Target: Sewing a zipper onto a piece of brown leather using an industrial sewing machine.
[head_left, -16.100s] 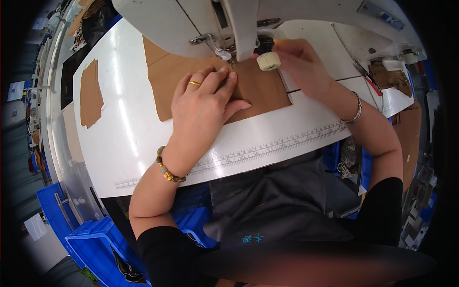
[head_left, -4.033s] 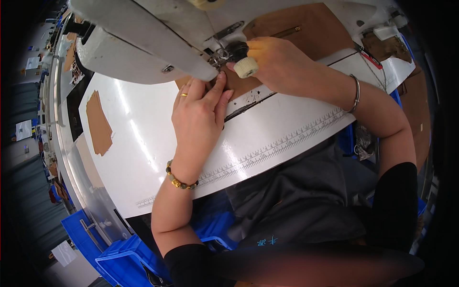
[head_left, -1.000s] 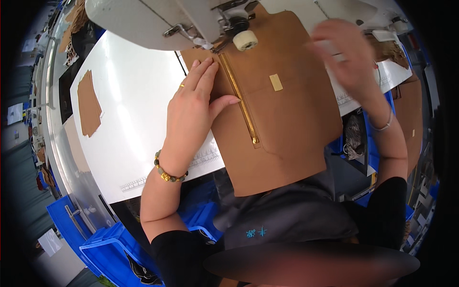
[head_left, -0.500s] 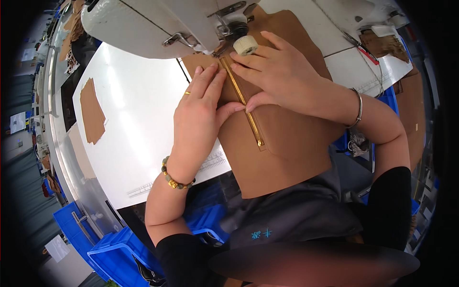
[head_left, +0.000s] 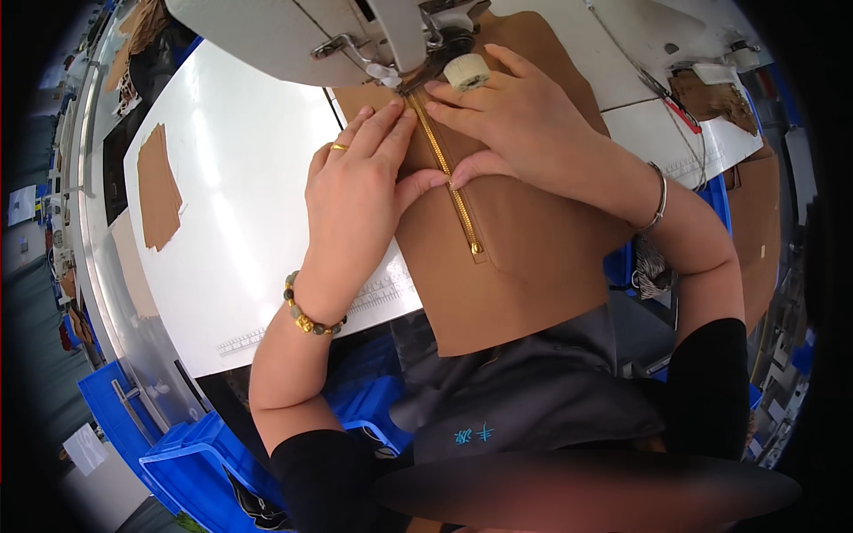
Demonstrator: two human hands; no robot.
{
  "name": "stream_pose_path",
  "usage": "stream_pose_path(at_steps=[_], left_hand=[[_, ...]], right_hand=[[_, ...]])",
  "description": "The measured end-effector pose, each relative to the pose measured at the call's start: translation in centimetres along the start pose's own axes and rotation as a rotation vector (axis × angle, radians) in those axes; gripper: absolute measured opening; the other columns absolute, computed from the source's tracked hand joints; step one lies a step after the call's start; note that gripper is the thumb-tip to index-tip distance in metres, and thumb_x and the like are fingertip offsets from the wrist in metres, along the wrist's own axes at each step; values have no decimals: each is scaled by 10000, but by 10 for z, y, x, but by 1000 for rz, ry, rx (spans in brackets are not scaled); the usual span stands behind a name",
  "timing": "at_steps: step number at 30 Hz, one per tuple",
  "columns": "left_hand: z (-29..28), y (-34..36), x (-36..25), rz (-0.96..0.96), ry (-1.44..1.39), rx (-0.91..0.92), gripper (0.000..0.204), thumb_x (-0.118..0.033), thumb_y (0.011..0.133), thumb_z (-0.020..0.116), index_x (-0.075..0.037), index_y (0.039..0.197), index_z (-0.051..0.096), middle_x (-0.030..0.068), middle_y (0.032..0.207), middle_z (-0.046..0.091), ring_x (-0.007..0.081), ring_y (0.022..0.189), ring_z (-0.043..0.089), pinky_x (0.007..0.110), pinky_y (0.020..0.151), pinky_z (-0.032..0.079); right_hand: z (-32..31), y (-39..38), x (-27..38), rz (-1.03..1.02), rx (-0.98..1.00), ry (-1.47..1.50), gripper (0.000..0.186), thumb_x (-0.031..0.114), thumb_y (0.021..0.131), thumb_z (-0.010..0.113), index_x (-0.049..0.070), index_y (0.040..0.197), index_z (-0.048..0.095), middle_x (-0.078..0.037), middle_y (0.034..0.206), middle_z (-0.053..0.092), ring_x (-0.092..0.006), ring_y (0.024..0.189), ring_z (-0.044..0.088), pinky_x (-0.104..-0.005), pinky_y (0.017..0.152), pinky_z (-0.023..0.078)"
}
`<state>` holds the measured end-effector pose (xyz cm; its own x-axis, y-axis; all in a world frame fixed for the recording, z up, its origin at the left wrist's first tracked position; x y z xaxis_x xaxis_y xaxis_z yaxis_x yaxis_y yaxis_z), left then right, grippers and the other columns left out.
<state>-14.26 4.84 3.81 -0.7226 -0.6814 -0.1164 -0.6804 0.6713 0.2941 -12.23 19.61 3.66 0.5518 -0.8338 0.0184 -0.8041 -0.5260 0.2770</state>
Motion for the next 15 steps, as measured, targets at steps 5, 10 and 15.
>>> stream_pose_path(at_steps=[5, 10, 15], left_hand=[[3, 1, -1, 10, -25, -32, 656, -489, 818, 768, -73, 1320, 691, 70, 1378, 675, 292, 1295, 629, 433, 986, 504], [5, 3, -3, -2, -38, -19, 658, -490, 816, 770, -68, 1315, 691, 79, 1361, 678, 297, 1291, 630, 439, 991, 504], [7, 2, 3, -18, -126, -47, 637, -449, 810, 795, -64, 1306, 694, 82, 1364, 673, 312, 1279, 633, 435, 990, 512]], right_hand=[[2, -1, -5, -4, -17, 24, 777, 597, 780, 716, 93, 1370, 667, -39, 1421, 648, -257, 1265, 616, -515, 1223, 331], [3, -2, -9, -31, -20, 16, 752, 579, 799, 709, 86, 1366, 666, -43, 1420, 648, -266, 1268, 612, -510, 1217, 339], [-2, -14, 8, -50, -81, 28, 623, 483, 834, 729, 68, 1295, 675, -69, 1397, 645, -268, 1274, 602, -491, 1172, 392]])
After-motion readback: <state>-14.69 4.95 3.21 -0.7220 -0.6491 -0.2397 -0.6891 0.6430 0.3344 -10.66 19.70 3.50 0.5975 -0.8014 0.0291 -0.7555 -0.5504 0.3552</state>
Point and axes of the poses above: each hand's wrist, its own y-axis towards the middle knuckle, its own z-axis out of the palm, x = y × z, the point moved 7 cm from there along y, towards the middle knuckle
